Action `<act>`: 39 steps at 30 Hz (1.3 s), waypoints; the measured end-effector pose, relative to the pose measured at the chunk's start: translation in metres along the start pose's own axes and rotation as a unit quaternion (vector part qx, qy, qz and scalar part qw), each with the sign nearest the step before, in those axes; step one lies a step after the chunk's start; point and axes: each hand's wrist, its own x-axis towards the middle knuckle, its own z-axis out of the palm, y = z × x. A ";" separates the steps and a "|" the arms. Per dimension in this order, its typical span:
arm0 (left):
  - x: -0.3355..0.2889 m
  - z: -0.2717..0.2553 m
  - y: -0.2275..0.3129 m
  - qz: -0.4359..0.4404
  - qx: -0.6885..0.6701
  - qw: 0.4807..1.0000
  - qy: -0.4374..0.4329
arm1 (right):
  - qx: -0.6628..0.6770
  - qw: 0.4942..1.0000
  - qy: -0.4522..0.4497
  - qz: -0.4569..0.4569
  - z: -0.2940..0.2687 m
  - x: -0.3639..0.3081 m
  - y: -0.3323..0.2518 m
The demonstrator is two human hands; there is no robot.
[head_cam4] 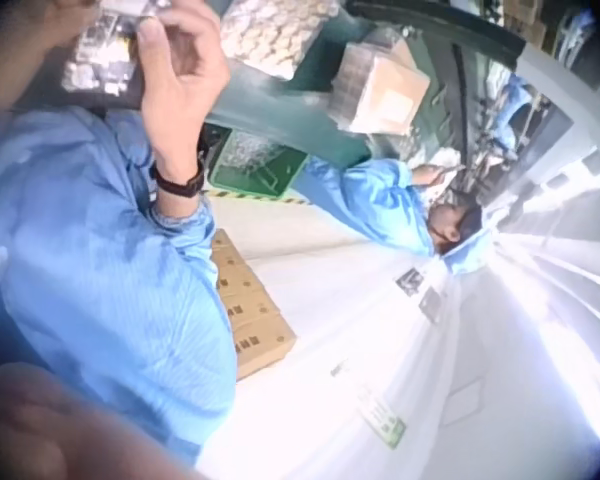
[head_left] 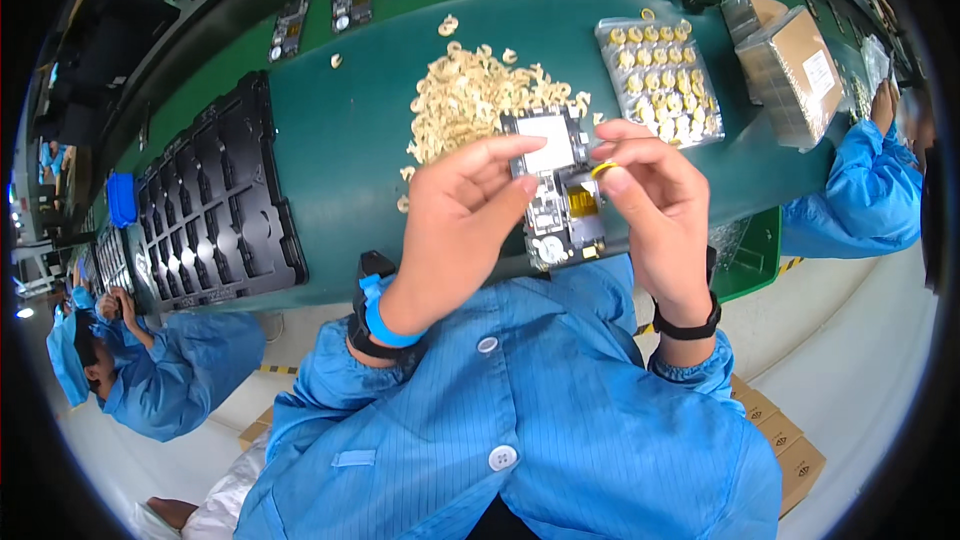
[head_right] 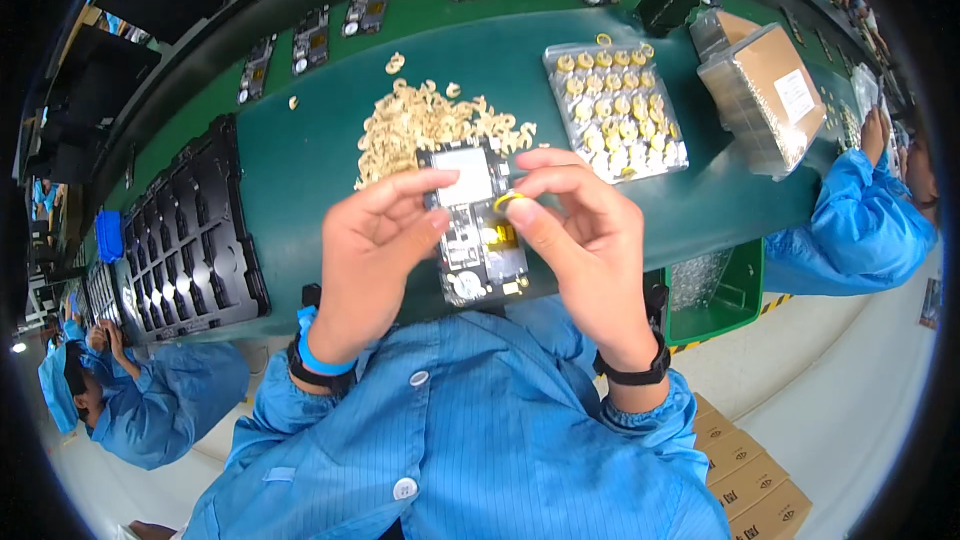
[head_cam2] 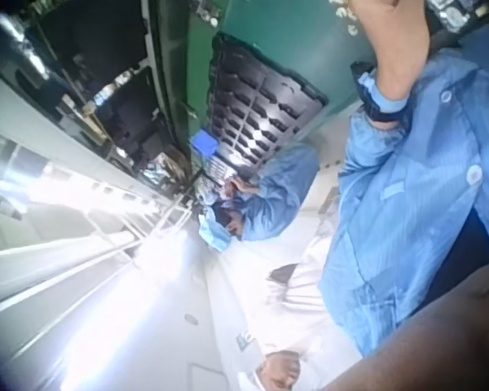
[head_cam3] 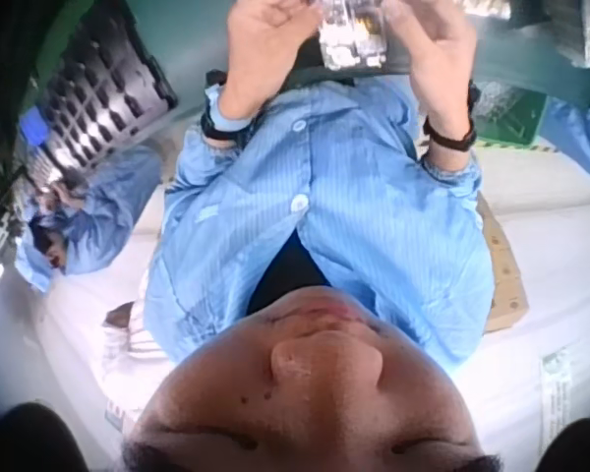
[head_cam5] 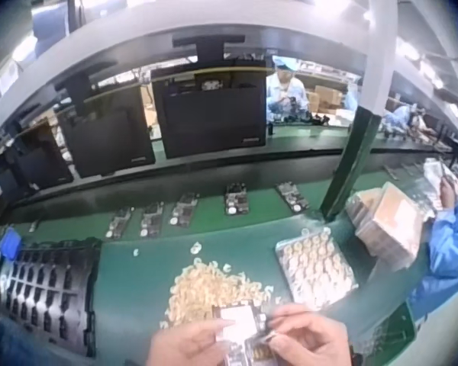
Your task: Manually assembling electronic components onto circuit boards on a production line.
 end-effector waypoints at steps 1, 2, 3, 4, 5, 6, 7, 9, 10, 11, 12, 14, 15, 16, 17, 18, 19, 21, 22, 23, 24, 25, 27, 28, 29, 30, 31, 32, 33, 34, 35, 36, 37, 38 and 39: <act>0.002 0.000 0.000 -0.005 -0.002 1.000 0.005 | 0.000 1.000 -0.002 0.008 0.000 -0.003 0.000; 0.004 0.000 0.001 0.019 -0.003 1.000 -0.004 | 0.023 0.996 -0.042 0.076 0.000 -0.006 0.000; 0.007 -0.002 0.001 0.045 -0.003 0.999 -0.014 | 0.047 0.985 -0.082 0.142 0.001 -0.007 0.001; 0.009 -0.004 0.001 0.035 -0.009 0.999 -0.029 | 0.042 0.983 -0.075 0.162 0.003 -0.009 0.003; 0.006 -0.002 0.002 0.031 -0.011 0.999 -0.024 | 0.042 0.982 -0.077 0.168 0.004 -0.011 0.007; 0.006 0.002 0.005 0.037 -0.002 0.999 -0.004 | 0.023 0.992 -0.044 0.119 0.006 -0.010 0.013; 0.006 0.003 0.007 0.043 0.007 0.999 0.016 | 0.003 0.998 -0.009 0.070 0.008 -0.010 0.017; 0.004 -0.001 0.004 0.078 0.071 0.994 0.029 | 0.027 0.997 0.027 0.066 0.015 -0.010 0.015; 0.001 -0.006 0.000 0.060 0.061 0.996 0.029 | 0.028 0.998 0.047 0.043 0.016 -0.009 0.015; -0.002 -0.010 -0.001 0.043 0.052 0.997 0.029 | 0.029 0.997 0.067 0.020 0.017 -0.009 0.016; -0.007 -0.012 -0.001 0.040 0.053 0.997 0.029 | 0.024 0.998 0.066 -0.003 0.015 -0.009 0.020; -0.014 -0.016 0.000 -0.037 -0.001 0.999 -0.029 | 0.018 0.998 0.067 -0.010 0.018 -0.007 0.019; -0.014 -0.015 -0.002 -0.040 -0.002 0.999 -0.028 | 0.010 0.998 0.066 -0.019 0.020 -0.007 0.017; -0.014 -0.013 -0.005 -0.014 -0.022 1.000 -0.017 | 0.016 0.998 0.054 -0.015 0.022 -0.007 0.014; -0.014 -0.013 -0.007 0.012 -0.043 0.999 -0.005 | 0.016 0.998 0.055 -0.012 0.023 -0.008 0.014; -0.013 -0.014 -0.008 0.010 -0.043 0.999 -0.004 | 0.013 0.998 0.054 -0.013 0.024 -0.007 0.015; -0.014 -0.015 -0.008 0.004 -0.047 0.999 0.005 | 0.010 0.998 0.054 -0.014 0.024 -0.006 0.015; -0.013 -0.017 -0.009 -0.003 -0.050 0.999 0.016 | -0.048 0.995 0.070 -0.048 0.018 -0.003 0.013; -0.013 -0.018 -0.009 0.008 -0.038 0.999 0.018 | -0.106 0.987 0.085 -0.083 0.013 -0.002 0.011; -0.013 -0.019 -0.009 0.020 -0.026 0.999 0.021 | -0.144 0.980 0.084 -0.109 0.009 -0.002 0.006; -0.013 -0.019 -0.008 0.018 -0.026 0.999 0.023 | -0.182 0.971 0.086 -0.129 0.009 -0.002 0.000; -0.012 -0.018 -0.005 0.010 -0.030 0.999 0.028 | -0.219 0.960 0.087 -0.149 0.010 -0.003 -0.006; -0.012 -0.017 -0.005 -0.001 -0.035 0.999 0.032 | -0.229 0.964 0.025 -0.130 0.019 -0.005 -0.020; -0.012 -0.017 -0.007 0.011 -0.049 0.998 0.030 | -0.237 0.964 -0.038 -0.113 0.025 -0.006 -0.025; -0.012 -0.016 -0.008 0.023 -0.062 0.997 0.029 | -0.235 0.964 -0.056 -0.109 0.033 -0.004 -0.025; -0.013 -0.015 -0.008 0.021 -0.063 0.997 0.028 | -0.236 0.965 -0.060 -0.099 0.037 -0.003 -0.020; -0.014 -0.015 -0.007 0.033 -0.064 0.997 0.029 | -0.236 0.966 -0.065 -0.088 0.040 -0.003 -0.015; -0.014 -0.014 -0.007 0.046 -0.065 0.996 0.031 | -0.237 0.966 -0.064 -0.087 0.041 -0.003 -0.013; -0.015 -0.015 -0.007 0.045 -0.066 0.996 0.032 | -0.245 0.964 -0.059 -0.086 0.043 -0.004 -0.011; -0.016 -0.016 -0.007 0.047 -0.056 0.997 0.029 | -0.253 0.962 -0.055 -0.086 0.044 -0.003 -0.009; -0.017 -0.016 -0.007 0.049 -0.046 0.997 0.026 | -0.254 0.962 -0.056 -0.085 0.045 -0.003 -0.009; -0.018 -0.016 -0.007 0.048 -0.046 0.997 0.028 | -0.258 0.961 -0.056 -0.086 0.046 -0.003 -0.009; -0.018 -0.015 -0.006 0.058 -0.044 0.997 0.026 | -0.262 0.959 -0.056 -0.086 0.047 -0.003 -0.009; -0.018 -0.014 -0.006 0.068 -0.041 0.997 0.024 | -0.263 0.959 -0.057 -0.085 0.047 -0.003 -0.009; -0.019 -0.014 -0.005 0.068 -0.042 0.996 0.024 | -0.268 0.958 -0.058 -0.086 0.048 -0.003 -0.009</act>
